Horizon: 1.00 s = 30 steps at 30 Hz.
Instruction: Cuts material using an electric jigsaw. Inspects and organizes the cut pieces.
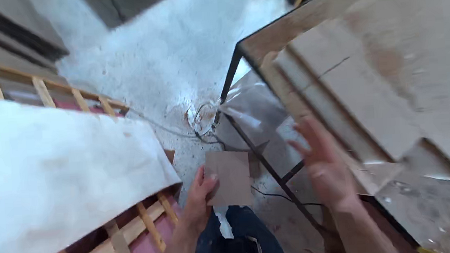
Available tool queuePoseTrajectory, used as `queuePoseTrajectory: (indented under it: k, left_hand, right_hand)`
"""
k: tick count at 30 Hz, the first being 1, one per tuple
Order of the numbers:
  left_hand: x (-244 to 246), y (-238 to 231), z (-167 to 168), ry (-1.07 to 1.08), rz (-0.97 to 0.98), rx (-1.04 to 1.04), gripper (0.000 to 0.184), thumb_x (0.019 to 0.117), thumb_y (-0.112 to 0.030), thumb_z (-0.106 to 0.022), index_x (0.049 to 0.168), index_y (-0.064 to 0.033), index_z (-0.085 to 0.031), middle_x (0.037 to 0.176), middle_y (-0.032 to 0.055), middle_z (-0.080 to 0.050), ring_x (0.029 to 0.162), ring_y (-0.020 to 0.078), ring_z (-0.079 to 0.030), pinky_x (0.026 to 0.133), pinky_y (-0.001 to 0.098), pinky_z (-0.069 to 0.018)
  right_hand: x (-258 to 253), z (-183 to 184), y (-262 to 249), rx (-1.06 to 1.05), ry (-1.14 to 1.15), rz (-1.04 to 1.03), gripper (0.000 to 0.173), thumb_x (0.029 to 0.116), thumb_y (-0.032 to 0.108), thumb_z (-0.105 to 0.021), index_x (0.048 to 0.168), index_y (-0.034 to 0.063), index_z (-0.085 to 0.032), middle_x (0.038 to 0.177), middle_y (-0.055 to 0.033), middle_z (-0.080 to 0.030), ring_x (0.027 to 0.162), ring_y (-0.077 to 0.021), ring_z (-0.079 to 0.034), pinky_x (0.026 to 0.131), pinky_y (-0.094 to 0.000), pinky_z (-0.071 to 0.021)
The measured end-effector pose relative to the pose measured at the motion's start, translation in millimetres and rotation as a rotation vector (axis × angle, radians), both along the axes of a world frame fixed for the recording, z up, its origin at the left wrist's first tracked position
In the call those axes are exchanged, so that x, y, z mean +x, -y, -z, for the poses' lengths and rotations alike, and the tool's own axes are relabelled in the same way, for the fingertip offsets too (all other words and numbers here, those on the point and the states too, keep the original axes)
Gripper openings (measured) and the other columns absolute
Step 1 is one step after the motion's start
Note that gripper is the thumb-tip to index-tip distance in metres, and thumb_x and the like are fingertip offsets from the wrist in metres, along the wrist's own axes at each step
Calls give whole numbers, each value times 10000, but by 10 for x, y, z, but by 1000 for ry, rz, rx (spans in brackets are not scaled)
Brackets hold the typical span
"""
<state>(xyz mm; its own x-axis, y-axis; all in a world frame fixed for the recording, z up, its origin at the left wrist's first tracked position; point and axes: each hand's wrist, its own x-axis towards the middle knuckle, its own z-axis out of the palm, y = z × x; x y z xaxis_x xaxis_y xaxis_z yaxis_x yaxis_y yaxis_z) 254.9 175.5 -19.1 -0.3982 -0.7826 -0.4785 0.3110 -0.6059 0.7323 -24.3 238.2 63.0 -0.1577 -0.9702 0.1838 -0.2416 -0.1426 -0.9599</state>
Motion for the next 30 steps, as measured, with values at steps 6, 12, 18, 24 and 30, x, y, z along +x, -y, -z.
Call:
queuePoseTrajectory:
  k: [6, 12, 18, 24, 30]
  left_hand:
    - [-708, -20, -648, -100, 63, -369, 643, 983, -308, -580, 1423, 97, -342, 1189, 89, -676, 1064, 127, -678, 963, 368, -577]
    - [-1045, -56, -727, -182, 204, -494, 736, 997, -399, -586, 1532, 8, -286, 1336, 59, -629, 1182, 127, -636, 1010, 367, -554]
    - [-1822, -429, -816, -84, 559, -716, 960, 931, -647, -592, 1575, -8, -277, 1433, 85, -587, 1200, 143, -638, 995, 364, -563]
    - [-2060, 563, -945, 344, 432, -813, 515, 1061, -276, -415, 1471, 36, -437, 1284, 186, -646, 1073, 289, -687, 840, 457, -605]
    - [-2071, 1719, -995, 524, 166, -840, 379, 1064, -209, -459, 1326, 43, -565, 1142, 162, -697, 954, 247, -713, 780, 397, -604]
  right_hand:
    - [599, -146, -171, -68, 171, 476, 783, 1034, 594, -385, 1566, 23, -321, 1561, -98, -449, 1413, -136, -450, 1161, -373, -419]
    - [-168, -167, -417, 138, 366, 190, 779, 990, 453, -527, 1511, -97, -344, 1492, -192, -517, 1332, -245, -554, 1073, -422, -511]
    - [-393, -219, -1342, 103, 512, 478, 1053, 691, 295, -914, 1533, 54, -331, 1302, -84, -658, 1111, -203, -692, 885, -422, -632]
    - [-1369, -187, -2264, 143, 265, 988, 927, 776, 397, -829, 1534, 88, -395, 1341, -49, -642, 1159, -154, -659, 945, -383, -595]
    - [-1639, -227, -2444, 38, 100, 1325, 875, 741, 368, -791, 1482, 99, -411, 1173, 38, -671, 986, -23, -671, 824, -260, -599]
